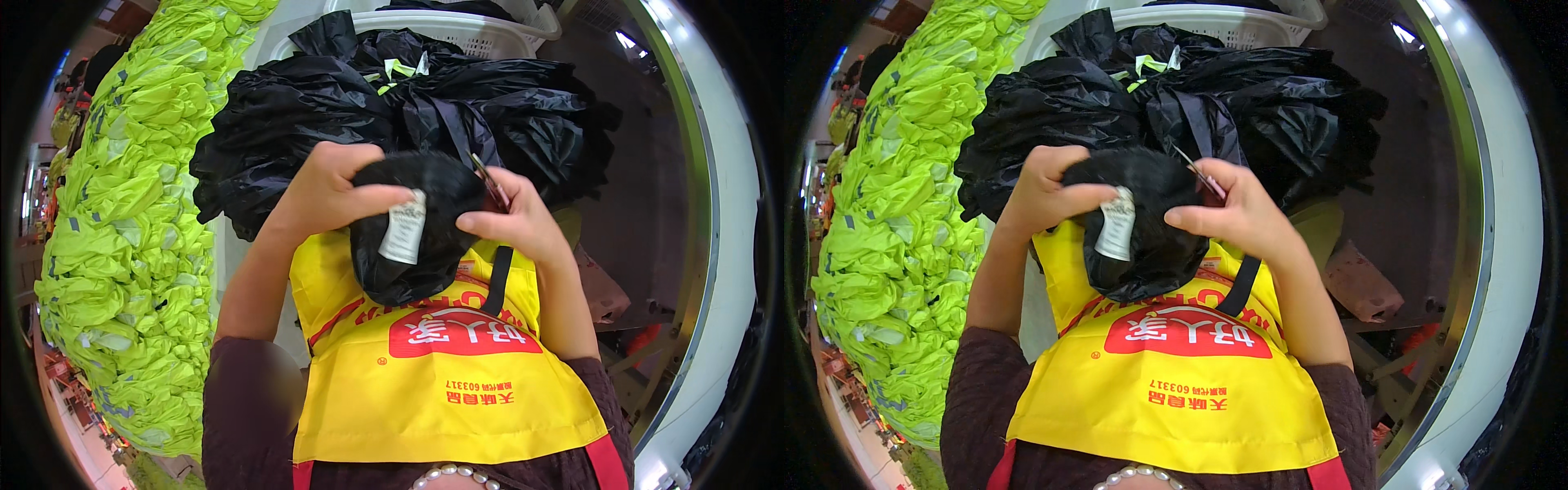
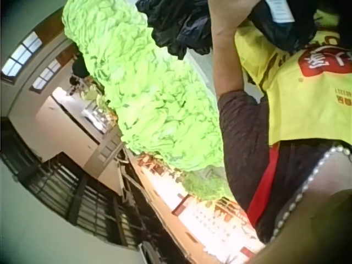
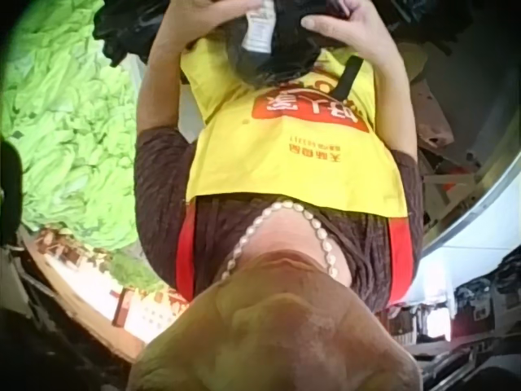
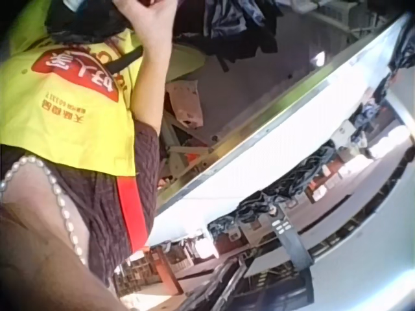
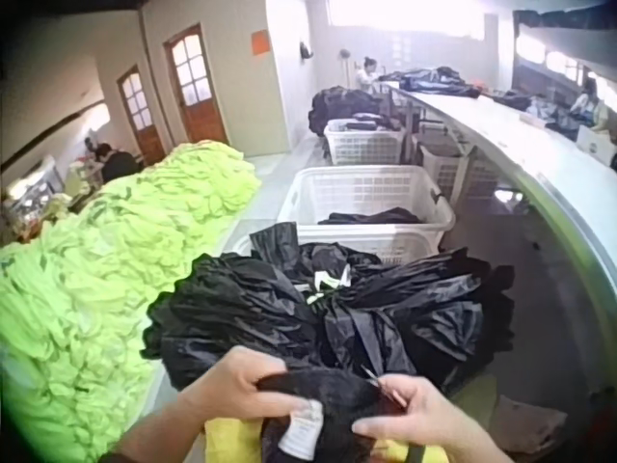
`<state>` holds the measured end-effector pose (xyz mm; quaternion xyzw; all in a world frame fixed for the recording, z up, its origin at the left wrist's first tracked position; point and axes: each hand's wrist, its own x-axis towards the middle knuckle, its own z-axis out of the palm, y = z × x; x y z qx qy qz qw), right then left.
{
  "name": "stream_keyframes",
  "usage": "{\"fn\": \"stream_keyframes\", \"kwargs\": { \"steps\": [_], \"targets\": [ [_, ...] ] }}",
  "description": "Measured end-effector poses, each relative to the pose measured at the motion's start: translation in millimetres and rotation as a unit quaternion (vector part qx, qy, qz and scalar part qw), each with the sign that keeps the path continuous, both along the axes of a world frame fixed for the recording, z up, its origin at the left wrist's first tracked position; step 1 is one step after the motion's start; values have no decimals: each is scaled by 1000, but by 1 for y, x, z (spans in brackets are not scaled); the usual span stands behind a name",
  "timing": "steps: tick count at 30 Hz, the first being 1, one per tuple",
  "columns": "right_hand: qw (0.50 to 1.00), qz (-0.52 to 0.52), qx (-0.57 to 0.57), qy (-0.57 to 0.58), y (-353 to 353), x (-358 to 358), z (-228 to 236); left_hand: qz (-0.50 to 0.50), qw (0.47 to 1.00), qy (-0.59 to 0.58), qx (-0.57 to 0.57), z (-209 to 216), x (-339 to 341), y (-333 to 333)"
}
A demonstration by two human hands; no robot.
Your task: The person uses a small knife to cut tags off black garments. They repeatedly pick up a garment, locate the tag, cut it off, and place the garment back in the pile.
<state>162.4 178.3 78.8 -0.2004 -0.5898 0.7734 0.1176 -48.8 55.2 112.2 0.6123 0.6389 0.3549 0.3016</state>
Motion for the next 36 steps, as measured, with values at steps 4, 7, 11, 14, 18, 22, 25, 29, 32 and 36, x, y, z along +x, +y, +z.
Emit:
{"fn": "stream_keyframes", "kwargs": {
  "steps": [4, 7, 11, 14, 18, 22, 25, 29, 32, 36],
  "targets": [
    [977, -79, -176, -91, -26, 5, -28, 107, 954, -273, -60, -12, 4, -16],
    [962, -132, -236, -39, -35, -4, -33, 126, 962, -238, -37, -21, 11, -27],
    [986, -156, 53, 35, -30, -26, -34, 141, 949, -282, -14, -20, 20, -35],
    [977, -129, 157, 59, 14, -40, -40, 106, 917, -382, -37, -36, 13, -35],
    [998, -8, 44, 45, 44, -36, -66, 122, 886, -439, -89, -94, 41, -35],
    [997, 0, 72, 0, 21, -14, -68, 104, 886, -416, -174, -88, 43, -51],
    [996, -23, 78, -35, 6, -17, -49, 107, 952, -259, -123, -56, 40, -34],
    [984, -32, 160, -77, 9, -16, -44, 63, 928, -305, -205, -51, 37, -15],
    [972, -35, 206, -111, 14, -6, -44, 72, 878, -433, -189, -59, 43, -16],
    [984, -60, 155, -69, 34, 21, -51, 68, 823, -537, -170, -56, 33, -27]
  ]
}}
